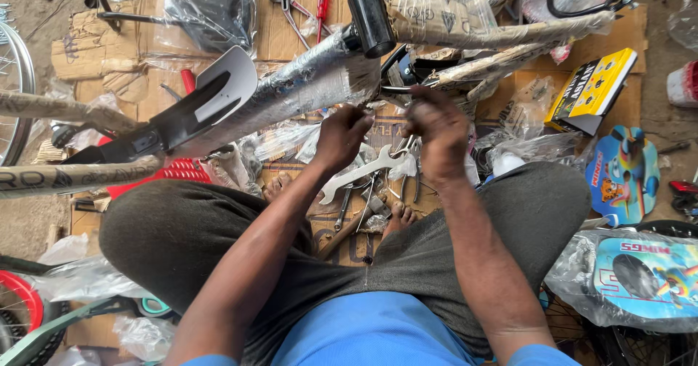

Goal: The person sits on the floor and works on a bicycle frame, specifically the head tube area. They insert a small metal bearing into the head tube and then use a large wrench to tighten a nut or bolt on the frame. The person continues to adjust and tighten the component using the wrench.

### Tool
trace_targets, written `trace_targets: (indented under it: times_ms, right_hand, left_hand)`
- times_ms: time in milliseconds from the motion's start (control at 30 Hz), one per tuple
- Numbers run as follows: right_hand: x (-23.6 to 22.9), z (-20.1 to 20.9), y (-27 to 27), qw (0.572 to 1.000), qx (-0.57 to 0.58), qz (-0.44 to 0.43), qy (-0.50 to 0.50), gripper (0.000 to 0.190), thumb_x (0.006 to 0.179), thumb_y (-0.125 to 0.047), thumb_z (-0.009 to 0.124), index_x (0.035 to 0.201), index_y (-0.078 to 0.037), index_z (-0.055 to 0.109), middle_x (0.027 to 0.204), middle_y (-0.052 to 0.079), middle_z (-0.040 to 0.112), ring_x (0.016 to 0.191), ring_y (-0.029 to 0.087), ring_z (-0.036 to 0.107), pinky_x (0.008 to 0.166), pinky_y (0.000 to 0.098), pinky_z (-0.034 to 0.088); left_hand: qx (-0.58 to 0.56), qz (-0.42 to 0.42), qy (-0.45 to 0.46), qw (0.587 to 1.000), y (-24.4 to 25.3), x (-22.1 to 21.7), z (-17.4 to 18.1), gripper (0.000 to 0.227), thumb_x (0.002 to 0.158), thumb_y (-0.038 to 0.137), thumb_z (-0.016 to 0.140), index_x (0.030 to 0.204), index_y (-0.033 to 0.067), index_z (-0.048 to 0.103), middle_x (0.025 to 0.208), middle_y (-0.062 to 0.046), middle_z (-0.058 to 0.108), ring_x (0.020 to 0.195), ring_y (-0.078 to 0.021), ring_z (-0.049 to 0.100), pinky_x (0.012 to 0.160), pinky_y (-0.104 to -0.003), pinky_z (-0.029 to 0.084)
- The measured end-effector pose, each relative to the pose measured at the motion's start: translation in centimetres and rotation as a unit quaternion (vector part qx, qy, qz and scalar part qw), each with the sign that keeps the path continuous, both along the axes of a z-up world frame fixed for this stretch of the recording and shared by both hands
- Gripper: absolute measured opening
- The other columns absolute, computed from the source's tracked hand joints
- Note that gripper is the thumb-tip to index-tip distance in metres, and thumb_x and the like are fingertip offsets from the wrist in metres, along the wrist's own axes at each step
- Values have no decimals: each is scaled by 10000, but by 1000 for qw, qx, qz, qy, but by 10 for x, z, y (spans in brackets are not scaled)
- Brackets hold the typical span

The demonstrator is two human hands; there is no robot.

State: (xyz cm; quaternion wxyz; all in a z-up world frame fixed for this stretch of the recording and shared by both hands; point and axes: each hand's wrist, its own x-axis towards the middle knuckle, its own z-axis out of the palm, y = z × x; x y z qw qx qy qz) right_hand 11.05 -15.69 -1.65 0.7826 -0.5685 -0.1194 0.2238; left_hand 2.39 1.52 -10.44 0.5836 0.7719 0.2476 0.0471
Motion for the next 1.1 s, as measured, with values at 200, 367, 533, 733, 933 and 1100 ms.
trace_targets:
  times_ms: [200, 367, 533, 733, 933, 1100]
  right_hand:
    - [15, 3, -22, 954, 186, -36, 231, 301, 953, -359, 721, 1054, -84, 652, 909, 96, 681, 804, 212, 636, 704, 371, 542]
    - [17, 6, -28, 961, 186, -56, 196, 263, 959, -289, 773, 1007, -55, 663, 952, 110, 699, 852, 225, 658, 729, 371, 547]
    - [17, 4, -21, 960, 207, -57, 179, 222, 955, -194, 792, 1131, -104, 690, 1065, 118, 720, 880, 190, 642, 734, 330, 525]
    - [14, 10, -16, 959, 188, -49, 204, 324, 952, -184, 770, 1256, -113, 682, 1093, 121, 708, 865, 185, 636, 719, 313, 527]
    - [13, 14, -8, 960, 179, -39, 211, 260, 959, -188, 754, 1204, -116, 707, 1053, 101, 715, 847, 177, 646, 687, 311, 535]
    - [9, 20, -4, 972, 161, -53, 160, 208, 958, -190, 766, 1156, -136, 736, 1000, 76, 744, 812, 170, 664, 651, 307, 547]
  left_hand:
    - [240, -41, 173, 955, 16, -3, -137, 271, 877, 263, 673, 1006, 25, 693, 1034, -246, 705, 1000, -444, 675, 876, -546, 530]
    - [213, 4, 226, 950, -2, 20, -158, 457, 825, 341, 758, 1098, 1, 620, 1168, -243, 624, 1105, -426, 628, 916, -516, 530]
    - [282, 10, 197, 939, -22, 19, -175, 582, 788, 336, 830, 1175, 1, 553, 1232, -244, 532, 1173, -441, 552, 911, -523, 513]
    - [338, 39, 214, 916, -16, 25, -200, 511, 848, 276, 764, 1272, 71, 565, 1267, -163, 566, 1174, -359, 575, 949, -508, 523]
    - [285, -3, 292, 913, 7, 35, -184, 305, 810, 251, 737, 1050, 68, 694, 1068, -157, 688, 1064, -353, 637, 930, -539, 505]
    - [252, -32, 176, 951, 4, 28, -142, 293, 801, 295, 763, 958, 49, 741, 928, -206, 732, 916, -394, 704, 801, -522, 554]
